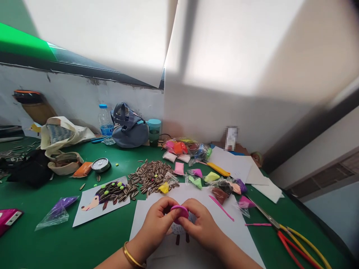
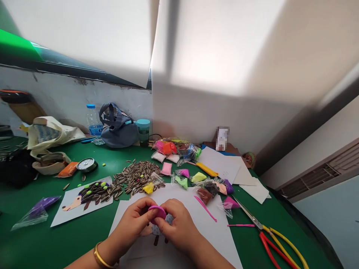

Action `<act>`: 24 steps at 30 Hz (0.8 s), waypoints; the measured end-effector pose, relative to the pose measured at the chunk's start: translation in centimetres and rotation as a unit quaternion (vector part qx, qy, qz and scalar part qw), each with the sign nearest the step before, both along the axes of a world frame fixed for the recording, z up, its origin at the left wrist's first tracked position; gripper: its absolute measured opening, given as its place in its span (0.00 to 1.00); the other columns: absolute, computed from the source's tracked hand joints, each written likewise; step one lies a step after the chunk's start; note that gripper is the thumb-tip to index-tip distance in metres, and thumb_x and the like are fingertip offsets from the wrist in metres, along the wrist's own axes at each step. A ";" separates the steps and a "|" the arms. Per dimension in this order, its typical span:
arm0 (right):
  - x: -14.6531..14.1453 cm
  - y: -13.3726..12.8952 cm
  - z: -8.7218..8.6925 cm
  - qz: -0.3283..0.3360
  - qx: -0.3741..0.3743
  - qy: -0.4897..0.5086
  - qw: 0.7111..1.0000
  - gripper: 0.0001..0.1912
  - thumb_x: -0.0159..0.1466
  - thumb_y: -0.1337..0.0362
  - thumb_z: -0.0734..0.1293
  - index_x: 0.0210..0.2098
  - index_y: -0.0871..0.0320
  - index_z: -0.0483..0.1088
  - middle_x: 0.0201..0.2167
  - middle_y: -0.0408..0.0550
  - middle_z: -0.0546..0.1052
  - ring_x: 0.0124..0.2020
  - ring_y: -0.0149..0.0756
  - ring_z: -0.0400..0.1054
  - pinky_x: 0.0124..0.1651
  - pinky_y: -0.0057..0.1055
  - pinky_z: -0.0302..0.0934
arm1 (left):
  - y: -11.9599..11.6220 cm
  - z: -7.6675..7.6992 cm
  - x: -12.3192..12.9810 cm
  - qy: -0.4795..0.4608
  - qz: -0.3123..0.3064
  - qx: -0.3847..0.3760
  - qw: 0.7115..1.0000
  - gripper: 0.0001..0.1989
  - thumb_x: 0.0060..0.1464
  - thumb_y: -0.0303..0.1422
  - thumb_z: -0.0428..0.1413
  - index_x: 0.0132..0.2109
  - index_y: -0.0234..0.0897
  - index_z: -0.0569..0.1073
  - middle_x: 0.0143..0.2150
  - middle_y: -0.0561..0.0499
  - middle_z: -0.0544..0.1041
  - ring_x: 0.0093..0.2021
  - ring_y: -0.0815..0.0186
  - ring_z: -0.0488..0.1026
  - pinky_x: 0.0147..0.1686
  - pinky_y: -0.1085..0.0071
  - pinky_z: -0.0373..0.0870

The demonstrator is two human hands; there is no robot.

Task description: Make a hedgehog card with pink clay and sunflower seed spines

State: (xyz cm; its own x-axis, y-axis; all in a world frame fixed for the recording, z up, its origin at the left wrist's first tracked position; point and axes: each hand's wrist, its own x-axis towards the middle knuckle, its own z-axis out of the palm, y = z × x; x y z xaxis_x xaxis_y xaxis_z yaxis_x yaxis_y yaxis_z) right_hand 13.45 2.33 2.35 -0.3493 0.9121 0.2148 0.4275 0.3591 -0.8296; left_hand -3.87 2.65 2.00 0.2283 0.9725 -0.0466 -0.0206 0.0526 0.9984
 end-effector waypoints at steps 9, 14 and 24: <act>0.1 0.1 0.1 0.003 0.004 -0.026 1.000 0.06 0.62 0.67 0.65 0.28 0.56 0.70 0.28 0.42 0.72 0.33 0.34 0.65 0.38 0.29 0.58 | -0.1 -0.1 -0.1 0.006 -0.009 0.018 1.000 0.13 0.52 0.43 0.63 0.37 0.37 0.75 0.33 0.50 0.77 0.34 0.63 0.73 0.36 0.69 0.70; 0.4 0.2 -0.1 -0.019 -0.018 -0.011 1.000 0.06 0.61 0.66 0.64 0.27 0.57 0.67 0.28 0.43 0.70 0.33 0.34 0.65 0.37 0.29 0.58 | 0.1 -0.6 -0.2 -0.010 0.015 0.008 1.000 0.14 0.55 0.44 0.60 0.34 0.36 0.74 0.32 0.51 0.74 0.34 0.64 0.71 0.36 0.70 0.69; 0.2 0.2 -0.5 -0.011 -0.004 -0.032 0.999 0.05 0.61 0.67 0.65 0.27 0.57 0.68 0.28 0.43 0.71 0.33 0.34 0.65 0.39 0.30 0.57 | 0.3 -0.3 -0.1 -0.020 -0.041 -0.017 0.999 0.13 0.51 0.41 0.63 0.35 0.35 0.76 0.34 0.48 0.77 0.35 0.62 0.73 0.37 0.68 0.70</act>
State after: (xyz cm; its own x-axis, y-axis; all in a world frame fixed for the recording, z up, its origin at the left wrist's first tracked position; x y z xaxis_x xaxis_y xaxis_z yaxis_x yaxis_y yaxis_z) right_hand 13.69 2.50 1.81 -0.3426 0.9212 0.1845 0.4880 0.3423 -0.8029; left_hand -4.02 2.97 1.69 0.3099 0.9483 -0.0688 -0.0549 0.0901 0.9944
